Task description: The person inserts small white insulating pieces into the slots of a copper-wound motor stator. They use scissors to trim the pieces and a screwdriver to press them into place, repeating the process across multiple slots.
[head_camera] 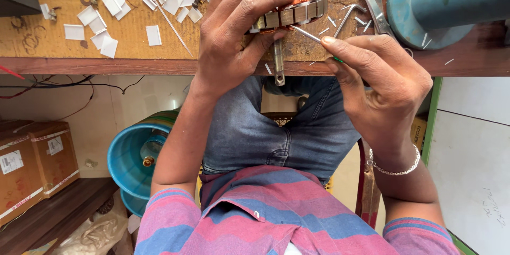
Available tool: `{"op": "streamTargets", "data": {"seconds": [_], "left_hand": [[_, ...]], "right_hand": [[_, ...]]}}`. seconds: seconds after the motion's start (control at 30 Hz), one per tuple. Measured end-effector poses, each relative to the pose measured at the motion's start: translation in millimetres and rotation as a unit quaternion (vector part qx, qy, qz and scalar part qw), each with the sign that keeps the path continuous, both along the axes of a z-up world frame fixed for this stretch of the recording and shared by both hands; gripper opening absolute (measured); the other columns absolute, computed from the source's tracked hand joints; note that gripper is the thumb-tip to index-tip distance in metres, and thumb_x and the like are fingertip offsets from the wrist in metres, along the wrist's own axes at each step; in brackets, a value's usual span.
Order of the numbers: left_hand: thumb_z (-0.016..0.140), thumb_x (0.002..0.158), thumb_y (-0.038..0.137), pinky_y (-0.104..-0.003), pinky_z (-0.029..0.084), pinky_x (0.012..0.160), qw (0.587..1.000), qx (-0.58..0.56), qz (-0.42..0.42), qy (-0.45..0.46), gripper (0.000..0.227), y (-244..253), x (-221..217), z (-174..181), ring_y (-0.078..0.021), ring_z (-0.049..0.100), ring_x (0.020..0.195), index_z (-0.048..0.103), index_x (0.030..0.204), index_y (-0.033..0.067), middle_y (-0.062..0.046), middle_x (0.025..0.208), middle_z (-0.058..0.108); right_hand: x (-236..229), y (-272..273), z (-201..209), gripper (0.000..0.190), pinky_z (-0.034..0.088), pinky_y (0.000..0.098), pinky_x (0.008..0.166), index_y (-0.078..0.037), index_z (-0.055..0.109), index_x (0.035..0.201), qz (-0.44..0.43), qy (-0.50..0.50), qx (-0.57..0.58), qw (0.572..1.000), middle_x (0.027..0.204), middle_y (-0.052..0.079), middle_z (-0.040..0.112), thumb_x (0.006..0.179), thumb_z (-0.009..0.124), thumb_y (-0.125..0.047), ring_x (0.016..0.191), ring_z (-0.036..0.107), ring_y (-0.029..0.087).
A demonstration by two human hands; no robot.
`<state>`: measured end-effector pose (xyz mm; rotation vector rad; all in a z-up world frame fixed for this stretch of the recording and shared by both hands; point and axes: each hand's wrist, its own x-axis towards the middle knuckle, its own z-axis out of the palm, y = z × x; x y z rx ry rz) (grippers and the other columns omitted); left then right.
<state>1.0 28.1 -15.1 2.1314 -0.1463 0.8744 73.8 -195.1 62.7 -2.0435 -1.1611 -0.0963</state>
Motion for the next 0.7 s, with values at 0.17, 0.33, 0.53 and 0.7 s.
{"op": "streamTargets", "data": {"seconds": [0.17, 0.33, 0.53, 0.7], "left_hand": [[0.084, 0.095, 0.006, -0.037, 0.047, 0.09, 1.0, 0.0, -0.011, -0.014, 0.045, -1, 0, 6, -0.024, 0.058, 0.104, 0.063, 0.135, 0.0131, -0.004, 0.12, 0.065], [0.081, 0.098, 0.006, -0.037, 0.045, 0.091, 0.998, 0.041, 0.037, 0.017, 0.049, -9, -1, 12, -0.0242, 0.054, 0.102, 0.061, 0.141, 0.016, -0.003, 0.112, 0.059], [0.075, 0.097, 0.003, -0.037, 0.045, 0.095, 0.997, 0.042, 0.062, 0.008, 0.048, -16, 4, 12, -0.0242, 0.053, 0.106, 0.058, 0.14, 0.0148, -0.003, 0.114, 0.057], [0.08, 0.097, 0.005, -0.038, 0.046, 0.093, 0.999, 0.018, 0.04, 0.008, 0.046, -13, 3, 14, -0.0249, 0.054, 0.104, 0.061, 0.138, 0.0139, -0.004, 0.111, 0.058]], "right_hand": [[1, 2, 0, 0.027, 0.054, 0.0298, 0.077, -0.004, 0.072, 0.123, 0.011, -0.008, -0.005, 1.0, 0.104, 0.013, 0.069, 0.099, 0.079, 0.007, 0.089, 0.069, 0.022], [-10, 6, -5, 0.027, 0.055, 0.0293, 0.078, -0.003, 0.071, 0.126, -0.013, 0.008, 0.008, 1.0, 0.107, 0.013, 0.069, 0.103, 0.078, 0.008, 0.089, 0.07, 0.021], [-25, 14, -26, 0.026, 0.056, 0.0294, 0.081, -0.002, 0.07, 0.127, -0.052, 0.013, 0.049, 0.997, 0.106, 0.013, 0.07, 0.104, 0.077, 0.008, 0.09, 0.07, 0.021], [-14, 14, -21, 0.028, 0.056, 0.0287, 0.075, -0.002, 0.071, 0.126, -0.025, -0.014, 0.041, 0.999, 0.108, 0.014, 0.071, 0.101, 0.078, 0.009, 0.086, 0.071, 0.021]]}}
